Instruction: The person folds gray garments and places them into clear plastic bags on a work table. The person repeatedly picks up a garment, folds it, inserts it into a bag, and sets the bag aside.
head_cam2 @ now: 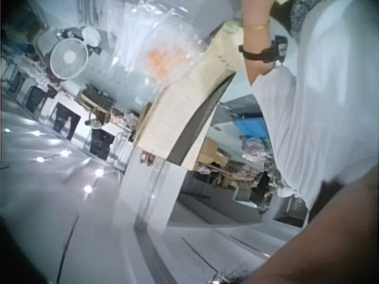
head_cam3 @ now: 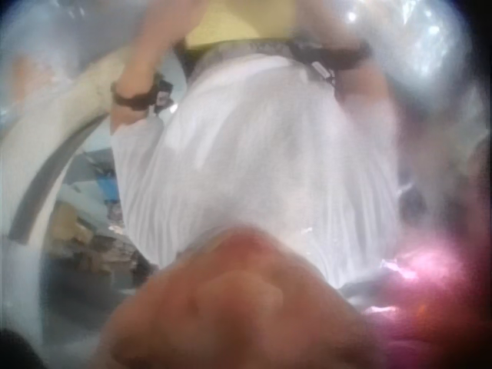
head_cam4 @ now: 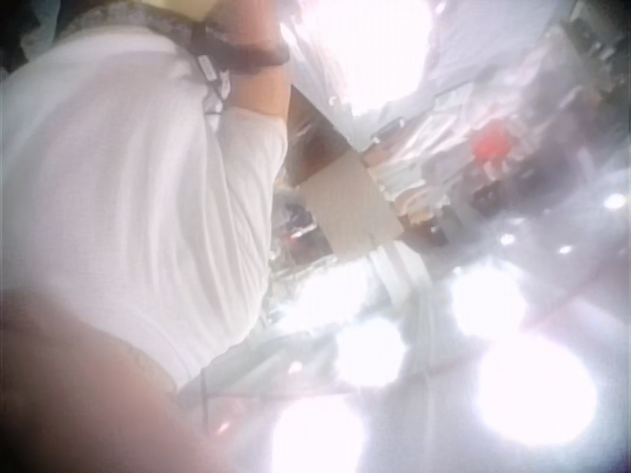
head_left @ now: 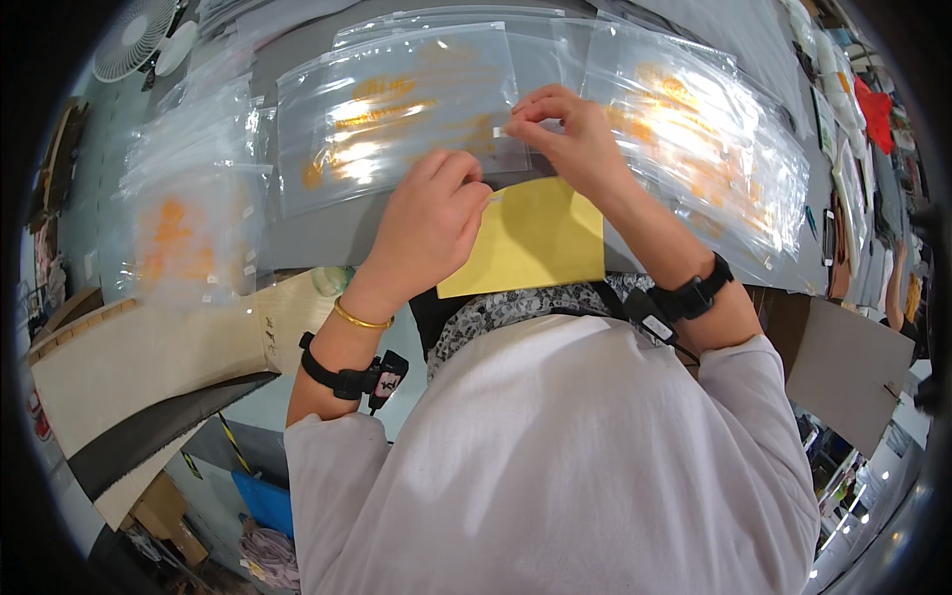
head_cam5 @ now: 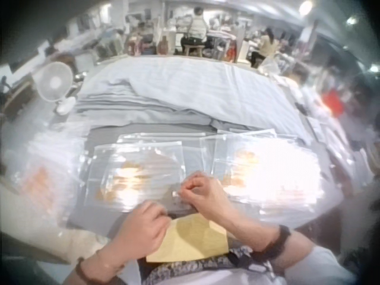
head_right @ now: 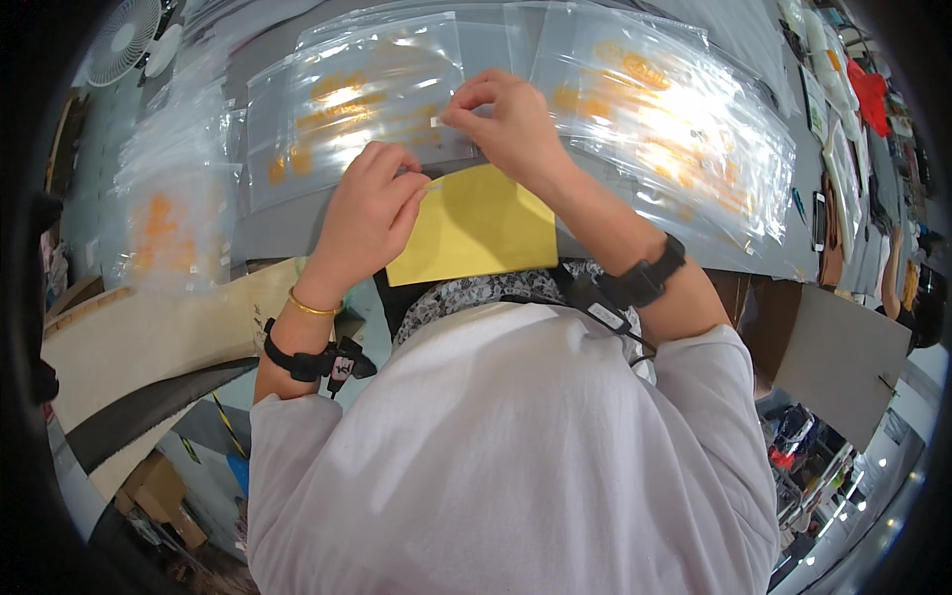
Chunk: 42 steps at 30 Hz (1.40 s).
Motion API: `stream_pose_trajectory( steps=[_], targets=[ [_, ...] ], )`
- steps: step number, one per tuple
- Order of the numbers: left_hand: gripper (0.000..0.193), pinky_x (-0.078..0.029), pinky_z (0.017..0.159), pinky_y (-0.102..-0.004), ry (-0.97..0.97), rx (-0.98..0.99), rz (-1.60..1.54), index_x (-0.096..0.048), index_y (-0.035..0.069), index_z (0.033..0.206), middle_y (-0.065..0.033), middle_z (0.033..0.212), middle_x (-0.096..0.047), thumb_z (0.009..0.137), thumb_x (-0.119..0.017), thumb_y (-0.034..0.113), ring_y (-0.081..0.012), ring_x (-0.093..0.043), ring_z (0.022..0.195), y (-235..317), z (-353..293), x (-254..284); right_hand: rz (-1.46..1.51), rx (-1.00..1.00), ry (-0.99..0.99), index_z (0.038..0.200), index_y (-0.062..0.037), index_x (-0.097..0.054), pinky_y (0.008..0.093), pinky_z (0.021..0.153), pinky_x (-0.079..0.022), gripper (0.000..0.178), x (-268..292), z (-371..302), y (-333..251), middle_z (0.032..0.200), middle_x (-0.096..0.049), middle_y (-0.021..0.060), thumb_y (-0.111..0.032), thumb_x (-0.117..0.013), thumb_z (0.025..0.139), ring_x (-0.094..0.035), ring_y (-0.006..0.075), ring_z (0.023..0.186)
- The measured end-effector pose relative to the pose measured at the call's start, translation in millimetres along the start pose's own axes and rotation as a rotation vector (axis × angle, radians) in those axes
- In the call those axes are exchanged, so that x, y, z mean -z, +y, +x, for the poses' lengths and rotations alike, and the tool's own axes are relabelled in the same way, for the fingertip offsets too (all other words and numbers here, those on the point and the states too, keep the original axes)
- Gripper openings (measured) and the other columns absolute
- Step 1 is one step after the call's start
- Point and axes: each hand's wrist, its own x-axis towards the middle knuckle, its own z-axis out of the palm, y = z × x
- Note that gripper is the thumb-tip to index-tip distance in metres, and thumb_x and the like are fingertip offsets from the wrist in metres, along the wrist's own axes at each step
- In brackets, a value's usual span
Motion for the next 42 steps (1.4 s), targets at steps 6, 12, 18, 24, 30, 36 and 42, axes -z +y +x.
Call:
stream_pose_trajectory(
  steps=[6,12,18,24,30,36,42],
  targets=[
    [0.01,-0.052,0.095,-0.044,0.044,-0.134,0.009,-0.066,0.0,0.097,-0.0147,0.121,-0.062,0.088,-0.066,0.003,-0.035,-0.06,0.115,-12,4,-12,-0.203,-0.011,0.01,0.085,-0.0092,-0.081,0.0405,0.103,-0.035,0.014,-26,-4,28,0.111,-0.071,-0.0033,-0.023,-0.079,0.086,-0.055,0.022,0.115],
    [0.012,-0.052,0.098,-0.044,0.045,-0.123,0.035,-0.066,0.0,0.099,-0.0157,0.127,-0.063,0.087,-0.066,0.003,-0.0351,-0.059,0.118,-13,1,-16,-0.331,0.067,0.061,0.087,-0.0084,-0.08,0.04,0.102,-0.035,0.012,-30,-12,23,0.109,-0.07,-0.0033,-0.02,-0.08,0.086,-0.057,0.0214,0.109],
    [0.015,-0.053,0.1,-0.0431,0.019,-0.135,0.055,-0.066,0.0,0.1,-0.017,0.135,-0.064,0.085,-0.066,0.001,-0.0356,-0.058,0.121,-10,4,-17,-0.667,0.247,0.116,0.092,-0.0065,-0.077,0.042,0.092,-0.042,0.026,-16,0,19,0.105,-0.068,0.0034,-0.028,-0.085,0.08,-0.058,0.0269,0.108],
    [0.012,-0.053,0.1,-0.043,0.017,-0.136,0.044,-0.066,-0.001,0.098,-0.0165,0.136,-0.064,0.087,-0.066,0.002,-0.0344,-0.059,0.124,-9,5,-18,-0.695,0.274,0.272,0.09,-0.0083,-0.077,0.0419,0.09,-0.044,0.031,-20,36,27,0.103,-0.068,0.0055,-0.035,-0.087,0.078,-0.06,0.0289,0.105],
    [0.007,-0.053,0.099,-0.0426,0.032,-0.102,0.017,-0.067,-0.002,0.096,-0.0135,0.13,-0.069,0.091,-0.066,0.003,-0.0343,-0.061,0.122,-6,-1,-12,-0.508,0.273,0.249,0.088,-0.0084,-0.078,0.0425,0.076,-0.053,0.018,-25,35,29,0.096,-0.069,0.0045,-0.027,-0.08,0.087,-0.066,0.0289,0.091],
    [0.007,-0.054,0.097,-0.0417,0.016,-0.053,0.054,-0.068,-0.002,0.098,-0.012,0.128,-0.071,0.092,-0.066,0.002,-0.0333,-0.062,0.118,1,-3,-12,-0.632,0.501,0.368,0.091,-0.0107,-0.075,0.041,0.066,-0.055,0.011,11,37,20,0.095,-0.069,-0.0008,-0.021,-0.071,0.095,-0.07,0.0282,0.083],
    [0.006,-0.054,0.093,-0.041,-0.02,-0.005,0.086,-0.067,-0.001,0.097,-0.012,0.123,-0.071,0.092,-0.067,0.001,-0.0326,-0.063,0.113,9,5,-9,-0.737,0.343,0.414,0.103,-0.0171,-0.072,0.0419,0.065,-0.055,0.01,88,45,50,0.093,-0.073,0.0028,-0.024,-0.065,0.1,-0.071,0.032,0.08]
  ],
)
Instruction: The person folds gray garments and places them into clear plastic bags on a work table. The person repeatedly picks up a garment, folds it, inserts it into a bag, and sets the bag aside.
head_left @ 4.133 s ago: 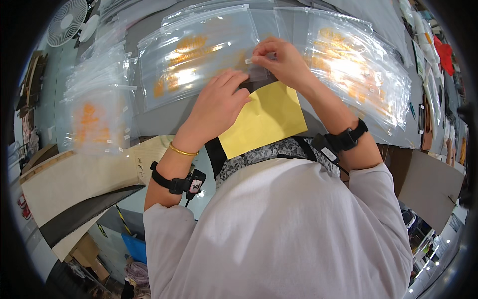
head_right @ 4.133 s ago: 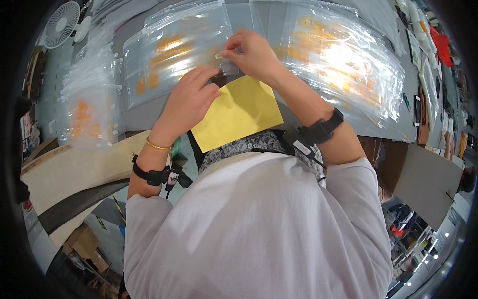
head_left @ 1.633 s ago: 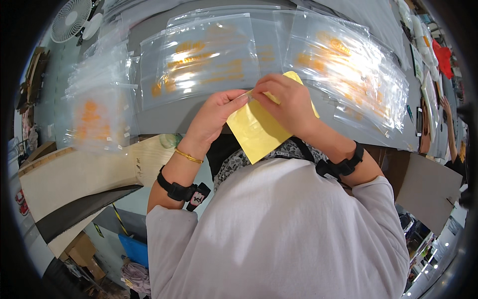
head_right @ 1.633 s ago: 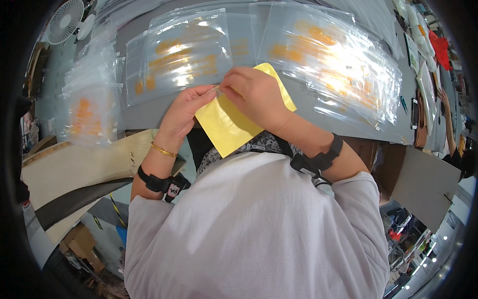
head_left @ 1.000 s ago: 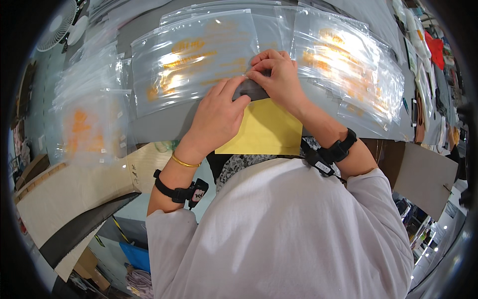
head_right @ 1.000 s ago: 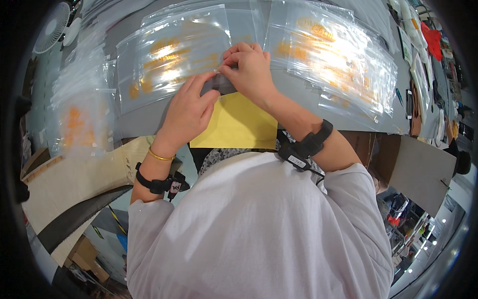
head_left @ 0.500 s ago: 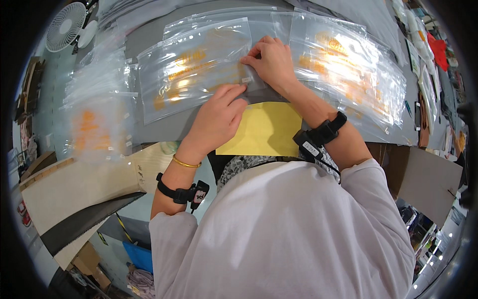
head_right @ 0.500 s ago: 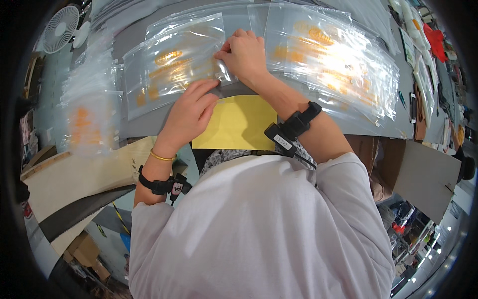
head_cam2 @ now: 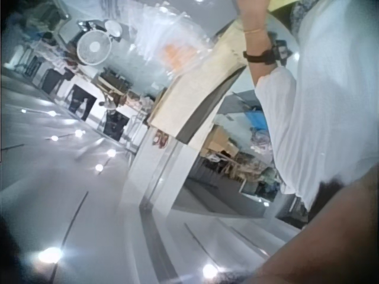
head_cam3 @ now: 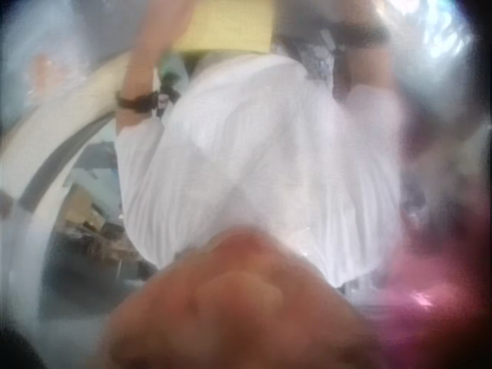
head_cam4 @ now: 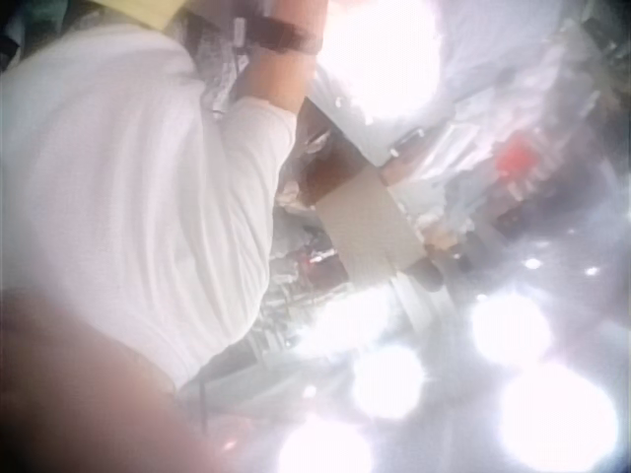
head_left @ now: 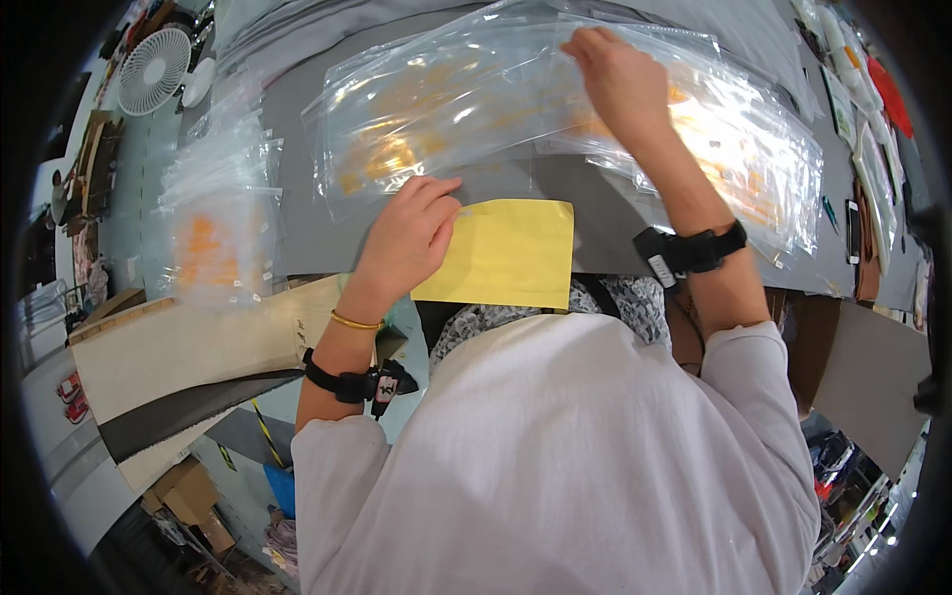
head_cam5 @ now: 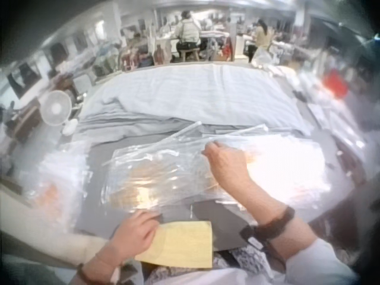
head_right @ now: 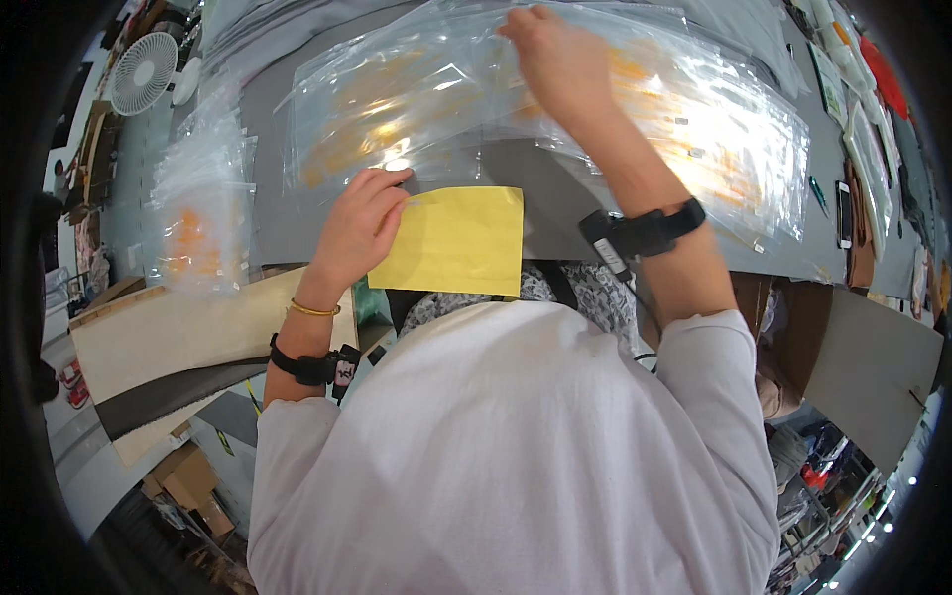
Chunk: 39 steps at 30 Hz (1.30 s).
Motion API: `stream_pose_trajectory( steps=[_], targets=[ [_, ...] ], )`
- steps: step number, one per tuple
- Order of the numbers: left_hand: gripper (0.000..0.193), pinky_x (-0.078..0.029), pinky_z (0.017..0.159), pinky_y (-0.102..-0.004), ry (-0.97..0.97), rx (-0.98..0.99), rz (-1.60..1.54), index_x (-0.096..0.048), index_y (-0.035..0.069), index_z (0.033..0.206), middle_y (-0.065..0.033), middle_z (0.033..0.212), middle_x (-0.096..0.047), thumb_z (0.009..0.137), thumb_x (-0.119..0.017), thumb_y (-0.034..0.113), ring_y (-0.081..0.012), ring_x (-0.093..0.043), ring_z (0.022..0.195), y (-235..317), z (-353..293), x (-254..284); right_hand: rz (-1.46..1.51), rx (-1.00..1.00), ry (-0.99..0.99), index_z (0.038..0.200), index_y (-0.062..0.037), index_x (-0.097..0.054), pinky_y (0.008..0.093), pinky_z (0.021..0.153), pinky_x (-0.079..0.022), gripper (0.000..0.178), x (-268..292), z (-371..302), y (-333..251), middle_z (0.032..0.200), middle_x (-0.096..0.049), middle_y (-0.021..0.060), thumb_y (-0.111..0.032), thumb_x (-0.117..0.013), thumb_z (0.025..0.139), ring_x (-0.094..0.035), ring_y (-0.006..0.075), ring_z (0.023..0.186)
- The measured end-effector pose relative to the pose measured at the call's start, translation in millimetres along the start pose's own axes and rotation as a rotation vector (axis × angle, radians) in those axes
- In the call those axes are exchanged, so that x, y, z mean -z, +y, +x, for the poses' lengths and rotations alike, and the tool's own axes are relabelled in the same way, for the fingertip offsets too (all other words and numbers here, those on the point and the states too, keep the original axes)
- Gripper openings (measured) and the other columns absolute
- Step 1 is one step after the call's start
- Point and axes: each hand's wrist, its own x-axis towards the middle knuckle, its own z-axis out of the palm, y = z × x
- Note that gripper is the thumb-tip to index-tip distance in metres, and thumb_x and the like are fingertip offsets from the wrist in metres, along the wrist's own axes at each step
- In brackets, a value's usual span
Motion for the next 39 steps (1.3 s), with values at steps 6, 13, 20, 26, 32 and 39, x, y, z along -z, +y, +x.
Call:
stream_pose_trajectory(
  steps=[6,13,20,26,32,39],
  targets=[
    [0.01,-0.054,0.086,-0.0351,-0.074,0.137,-0.108,-0.071,-0.001,0.1,-0.0095,0.108,-0.074,0.095,-0.069,0.006,-0.0274,-0.067,0.099,15,9,10,-0.173,-0.236,0.068,0.111,-0.0212,-0.068,0.0481,0.071,-0.054,0.016,56,-9,120,0.092,-0.075,0.0088,-0.032,-0.06,0.103,-0.071,0.0369,0.086],
    [0.023,-0.052,0.076,-0.0276,-0.197,0.544,-0.655,-0.077,0.0,0.108,-0.0017,0.095,-0.076,0.097,-0.074,0.02,-0.0092,-0.066,0.085,26,45,-5,0.224,-0.03,0.057,0.107,-0.0094,-0.074,0.0447,0.088,-0.054,0.024,93,-27,36,0.11,-0.073,0.01,-0.017,-0.08,0.084,-0.069,0.0337,0.101],
    [0.027,-0.055,0.088,-0.0252,-0.084,0.686,-1.342,-0.071,-0.003,0.124,-0.0041,0.109,-0.075,0.103,-0.067,0.014,-0.0095,-0.07,0.097,28,48,-17,0.343,0.303,0.02,0.105,-0.0079,-0.075,0.0363,0.074,-0.055,0.031,44,-91,-58,0.1,-0.067,0.004,-0.016,-0.086,0.077,-0.065,0.0243,0.091],
    [0.032,-0.055,0.091,-0.0267,-0.141,0.646,-1.506,-0.067,-0.004,0.131,-0.0072,0.117,-0.074,0.103,-0.065,0.01,-0.0113,-0.07,0.101,25,39,-13,0.445,0.148,-0.06,0.099,-0.008,-0.076,0.0374,0.073,-0.057,0.025,46,-84,-70,0.099,-0.068,0.0026,-0.02,-0.085,0.079,-0.066,0.0243,0.089],
    [0.03,-0.055,0.089,-0.0265,-0.158,0.544,-1.546,-0.069,-0.003,0.127,-0.0058,0.113,-0.075,0.1,-0.069,0.008,-0.0101,-0.07,0.099,11,33,-27,0.499,-0.026,-0.219,0.1,-0.0047,-0.077,0.0352,0.074,-0.059,0.02,45,-91,-85,0.103,-0.073,0.0048,-0.016,-0.082,0.085,-0.07,0.024,0.086],
    [0.028,-0.055,0.088,-0.0263,-0.097,0.507,-1.496,-0.071,-0.002,0.124,-0.0054,0.11,-0.076,0.098,-0.071,0.005,-0.011,-0.071,0.097,4,27,-32,0.736,-0.303,-0.376,0.104,0.0029,-0.075,0.0306,0.078,-0.061,0.015,54,-91,-101,0.107,-0.077,0.0096,-0.006,-0.077,0.092,-0.074,0.0186,0.087]
  ],
)
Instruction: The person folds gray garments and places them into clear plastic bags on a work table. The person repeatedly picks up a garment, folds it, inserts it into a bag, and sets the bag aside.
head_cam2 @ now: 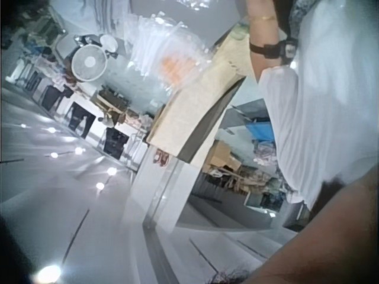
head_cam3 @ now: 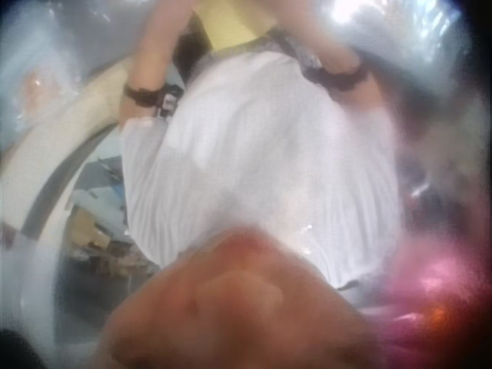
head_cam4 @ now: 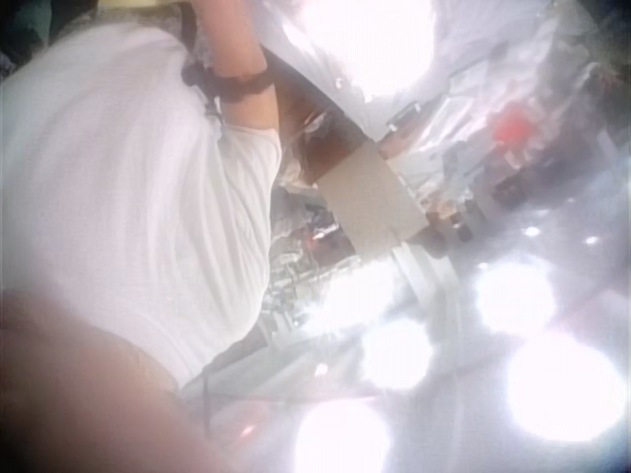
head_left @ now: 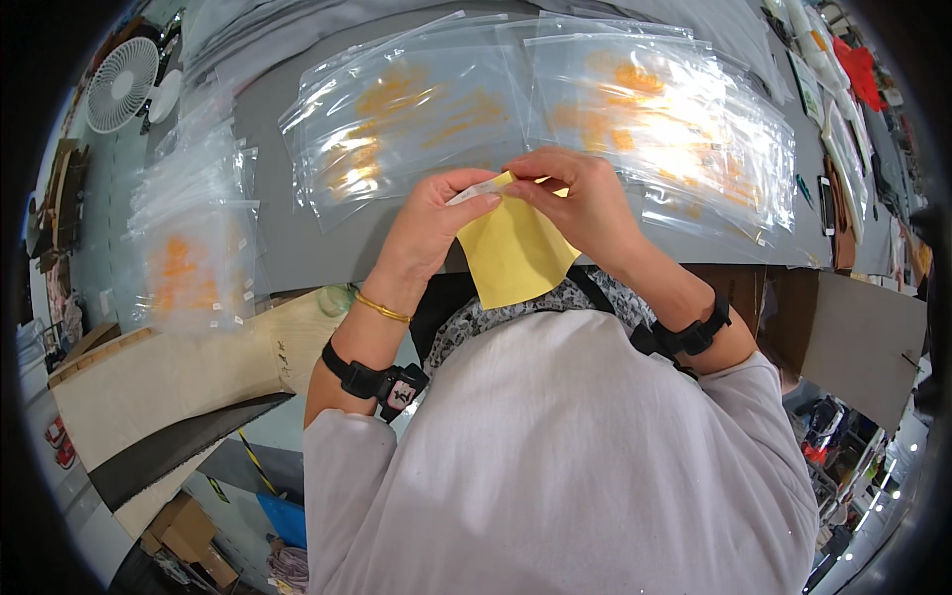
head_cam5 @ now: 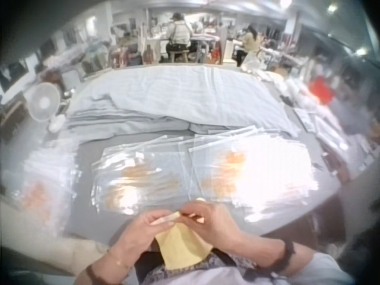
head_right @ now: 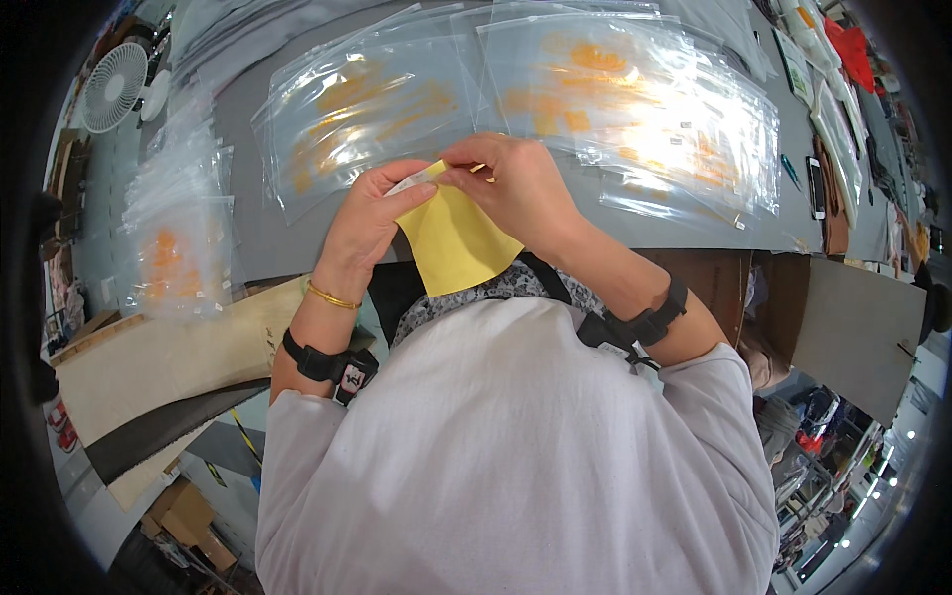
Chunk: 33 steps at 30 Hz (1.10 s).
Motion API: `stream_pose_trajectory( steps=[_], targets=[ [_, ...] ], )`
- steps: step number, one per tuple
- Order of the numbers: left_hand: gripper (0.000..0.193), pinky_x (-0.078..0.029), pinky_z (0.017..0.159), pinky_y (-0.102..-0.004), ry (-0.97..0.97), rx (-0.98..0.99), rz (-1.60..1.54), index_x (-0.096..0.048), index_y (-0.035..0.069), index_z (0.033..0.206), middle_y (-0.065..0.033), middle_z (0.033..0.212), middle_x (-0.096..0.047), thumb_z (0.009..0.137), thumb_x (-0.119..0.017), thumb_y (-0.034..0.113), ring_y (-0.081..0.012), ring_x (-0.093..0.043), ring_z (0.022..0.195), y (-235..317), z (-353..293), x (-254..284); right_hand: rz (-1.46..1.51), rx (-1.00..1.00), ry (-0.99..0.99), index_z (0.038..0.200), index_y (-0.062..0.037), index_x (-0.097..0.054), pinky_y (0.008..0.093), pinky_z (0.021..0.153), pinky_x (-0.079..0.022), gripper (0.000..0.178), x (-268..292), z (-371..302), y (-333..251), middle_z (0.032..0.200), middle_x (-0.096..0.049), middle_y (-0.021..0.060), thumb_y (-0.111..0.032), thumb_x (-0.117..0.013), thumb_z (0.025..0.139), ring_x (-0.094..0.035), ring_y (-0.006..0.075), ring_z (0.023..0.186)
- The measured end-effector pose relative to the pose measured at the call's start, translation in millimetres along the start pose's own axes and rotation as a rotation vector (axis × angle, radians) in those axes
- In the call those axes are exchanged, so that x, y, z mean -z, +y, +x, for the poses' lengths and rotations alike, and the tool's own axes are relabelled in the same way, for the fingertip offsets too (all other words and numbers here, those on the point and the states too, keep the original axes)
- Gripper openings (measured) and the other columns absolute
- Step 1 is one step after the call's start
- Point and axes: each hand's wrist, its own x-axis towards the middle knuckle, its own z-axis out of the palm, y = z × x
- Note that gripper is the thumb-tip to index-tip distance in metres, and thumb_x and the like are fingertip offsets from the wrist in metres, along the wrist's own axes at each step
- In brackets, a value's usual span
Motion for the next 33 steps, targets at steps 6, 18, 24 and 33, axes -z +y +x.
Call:
stream_pose_trajectory(
  steps=[6,18,24,33],
  targets=[
    [0.026,-0.055,0.084,-0.025,0.085,-0.046,0.066,-0.072,-0.004,0.122,-0.0048,0.108,-0.075,0.1,-0.07,0.009,-0.0095,-0.07,0.094,1,-4,-10,-0.029,0.014,0.093,0.095,0.0002,-0.073,0.0349,0.071,-0.058,0.013,-7,3,1,0.093,-0.074,0.0118,-0.01,-0.078,0.089,-0.073,0.0273,0.079],
    [0.014,-0.053,0.092,-0.0337,0.149,-0.372,1.029,-0.074,-0.001,0.101,-0.0079,0.105,-0.069,0.098,-0.065,0.01,-0.0251,-0.065,0.107,29,11,-10,-0.111,0.144,0.115,0.099,-0.0015,-0.07,0.0309,0.081,-0.051,0.007,40,58,18,0.1,-0.071,0.0045,-0.006,-0.071,0.094,-0.066,0.0169,0.091],
    [0.008,-0.052,0.097,-0.0421,0.037,-0.641,1.404,-0.071,0.001,0.093,-0.0133,0.118,-0.062,0.087,-0.066,0.003,-0.0325,-0.059,0.118,26,34,-12,-0.16,0.002,-0.113,0.093,-0.0003,-0.075,0.0341,0.085,-0.051,0.015,20,124,67,0.108,-0.073,0.0066,-0.015,-0.075,0.093,-0.066,0.0212,0.092],
    [0.01,-0.051,0.1,-0.0442,0.021,-0.579,1.473,-0.068,0.001,0.095,-0.0161,0.134,-0.061,0.085,-0.066,0.001,-0.0349,-0.058,0.121,16,38,-8,-0.402,0.191,-0.035,0.092,-0.008,-0.079,0.0421,0.1,-0.046,0.014,-1,112,84,0.114,-0.07,0.0039,-0.021,-0.078,0.087,-0.059,0.0301,0.112]
  ],
)
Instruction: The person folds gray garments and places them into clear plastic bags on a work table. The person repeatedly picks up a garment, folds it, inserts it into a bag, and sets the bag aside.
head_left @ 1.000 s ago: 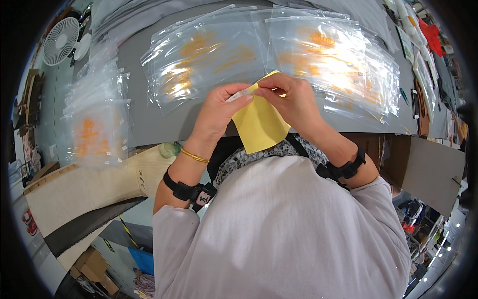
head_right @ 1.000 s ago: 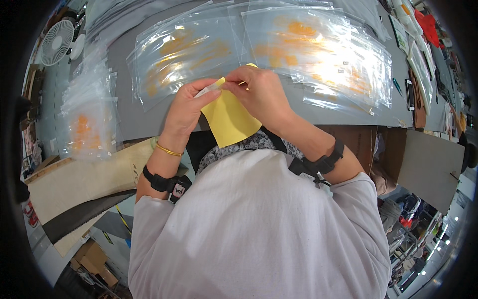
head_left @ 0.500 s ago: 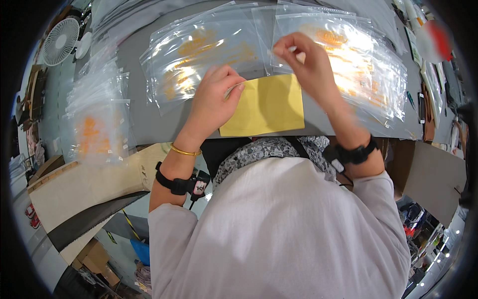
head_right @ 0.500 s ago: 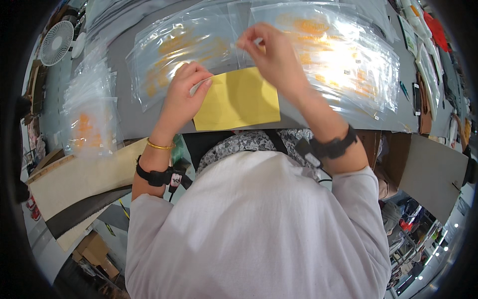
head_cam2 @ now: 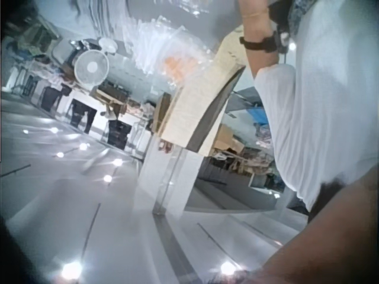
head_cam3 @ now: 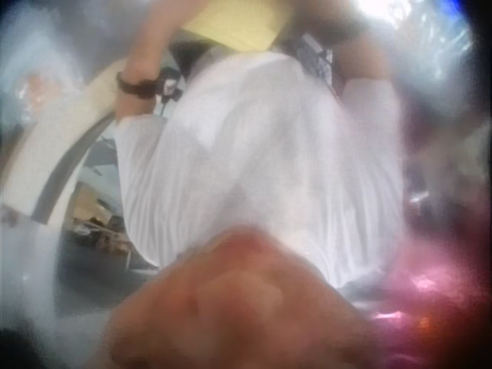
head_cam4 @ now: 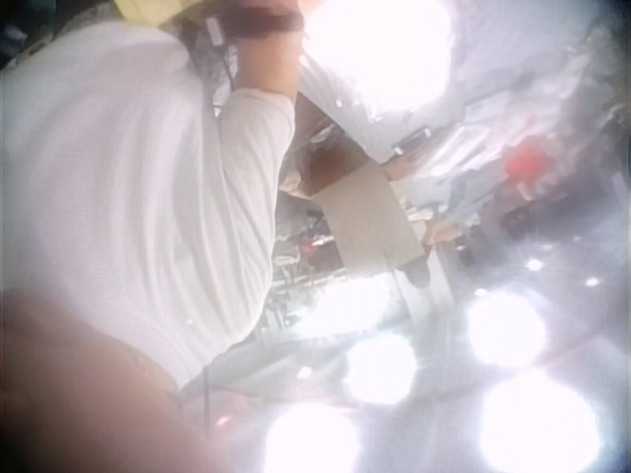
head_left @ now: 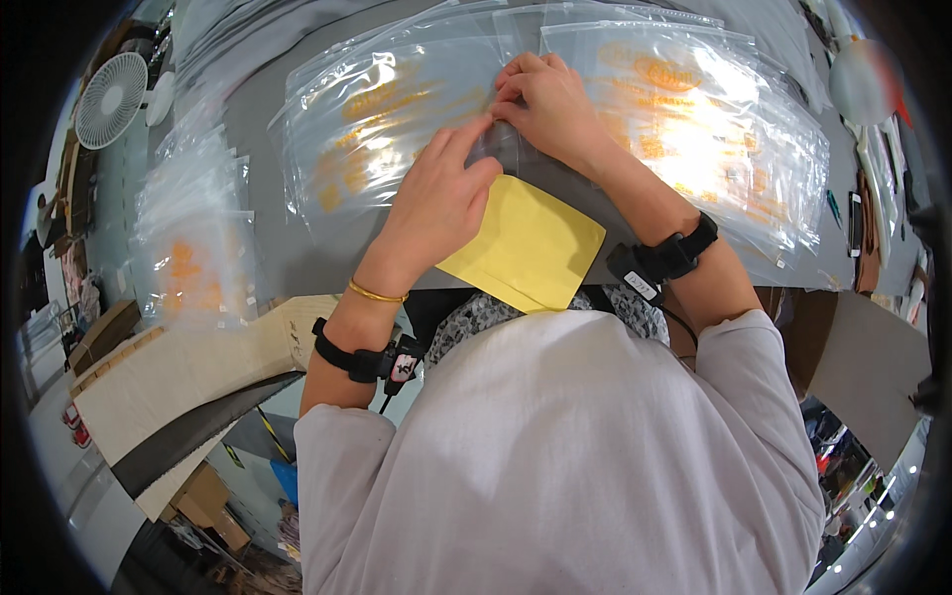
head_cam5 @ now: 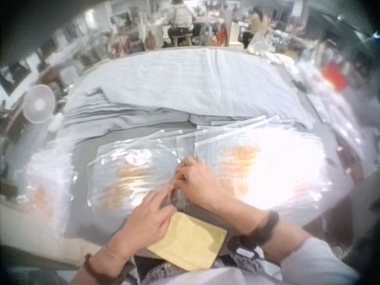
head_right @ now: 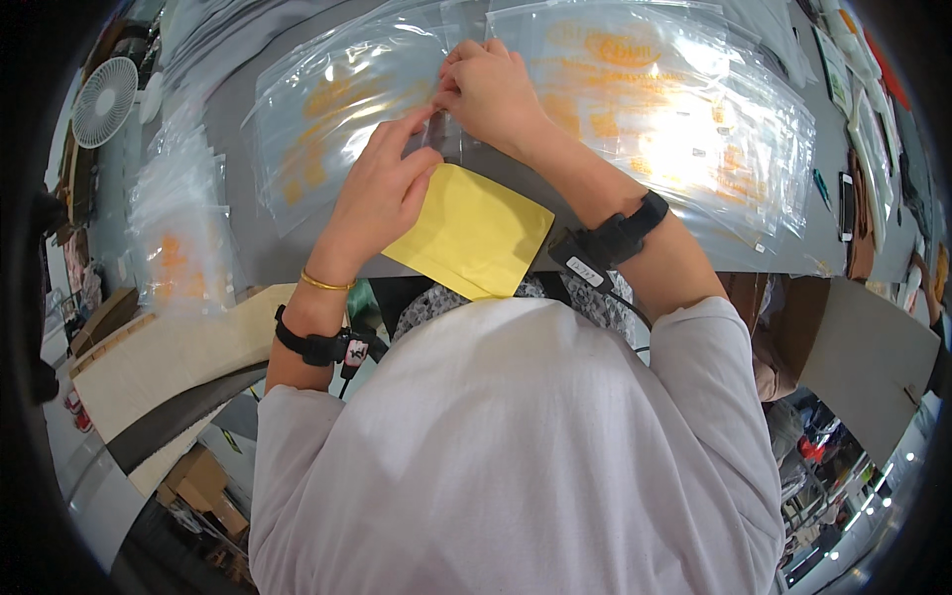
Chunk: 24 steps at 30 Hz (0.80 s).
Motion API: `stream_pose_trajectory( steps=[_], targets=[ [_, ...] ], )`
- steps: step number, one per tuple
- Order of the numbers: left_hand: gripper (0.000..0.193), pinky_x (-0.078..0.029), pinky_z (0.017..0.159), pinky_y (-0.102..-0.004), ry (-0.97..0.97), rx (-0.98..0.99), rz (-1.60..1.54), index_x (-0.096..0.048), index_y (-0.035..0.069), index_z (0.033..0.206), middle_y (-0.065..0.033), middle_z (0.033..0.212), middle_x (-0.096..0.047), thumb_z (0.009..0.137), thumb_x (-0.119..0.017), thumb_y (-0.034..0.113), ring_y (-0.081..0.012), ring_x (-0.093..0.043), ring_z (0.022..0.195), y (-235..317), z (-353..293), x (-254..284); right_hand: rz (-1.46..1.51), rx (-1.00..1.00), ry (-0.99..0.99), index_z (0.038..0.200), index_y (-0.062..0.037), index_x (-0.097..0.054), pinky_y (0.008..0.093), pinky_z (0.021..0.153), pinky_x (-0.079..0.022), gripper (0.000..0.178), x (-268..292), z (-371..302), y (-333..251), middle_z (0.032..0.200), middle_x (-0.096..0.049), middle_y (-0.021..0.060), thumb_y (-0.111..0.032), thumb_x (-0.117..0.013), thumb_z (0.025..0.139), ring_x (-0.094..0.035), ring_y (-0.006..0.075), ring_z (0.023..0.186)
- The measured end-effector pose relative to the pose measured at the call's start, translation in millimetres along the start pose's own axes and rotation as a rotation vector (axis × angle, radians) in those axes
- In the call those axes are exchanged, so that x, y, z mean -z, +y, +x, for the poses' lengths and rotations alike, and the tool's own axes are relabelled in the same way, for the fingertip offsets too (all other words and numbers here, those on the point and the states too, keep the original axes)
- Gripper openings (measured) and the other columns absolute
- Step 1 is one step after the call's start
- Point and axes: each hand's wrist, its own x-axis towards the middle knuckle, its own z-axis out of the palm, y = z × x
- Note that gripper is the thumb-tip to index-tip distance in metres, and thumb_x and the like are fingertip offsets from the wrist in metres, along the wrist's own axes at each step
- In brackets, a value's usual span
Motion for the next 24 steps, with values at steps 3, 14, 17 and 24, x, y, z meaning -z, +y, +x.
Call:
stream_pose_trajectory(
  steps=[3,14,17,24],
  targets=[
    [0.013,-0.051,0.101,-0.0433,-0.014,-0.031,0.009,-0.066,0.0,0.099,-0.0163,0.135,-0.063,0.086,-0.064,0.001,-0.036,-0.058,0.121,-1,1,0,-0.162,0.057,0.086,0.09,-0.0087,-0.078,0.0421,0.097,-0.047,0.017,2,0,-5,0.11,-0.068,0.006,-0.025,-0.081,0.085,-0.059,0.0309,0.11],
    [0.014,-0.053,0.097,-0.0384,0.067,-0.13,0.201,-0.067,0.001,0.095,-0.0111,0.132,-0.067,0.081,-0.065,-0.001,-0.0309,-0.058,0.121,4,-27,5,0.043,-0.154,0.072,0.104,-0.004,-0.068,0.0388,0.076,-0.054,0.036,-7,34,-24,0.087,-0.072,0.0109,-0.036,-0.079,0.091,-0.069,0.0284,0.082],
    [0.01,-0.055,0.091,-0.0356,0.076,0.087,0.02,-0.07,-0.001,0.094,-0.0103,0.12,-0.072,0.086,-0.068,0.003,-0.0314,-0.064,0.11,7,-44,14,0.159,0.002,0.28,0.102,-0.0018,-0.068,0.0346,0.067,-0.053,0.031,23,30,-1,0.082,-0.073,0.0103,-0.031,-0.075,0.096,-0.069,0.021,0.072],
    [0.025,-0.053,0.082,-0.0235,-0.013,0.766,-0.912,-0.076,-0.003,0.112,-0.002,0.099,-0.077,0.098,-0.075,0.017,-0.0074,-0.068,0.091,-7,-54,30,-0.533,-0.455,0.293,0.113,-0.0034,-0.071,0.0399,0.077,-0.055,0.043,182,-29,88,0.1,-0.075,0.0124,-0.041,-0.078,0.092,-0.073,0.0287,0.09]
  ],
)
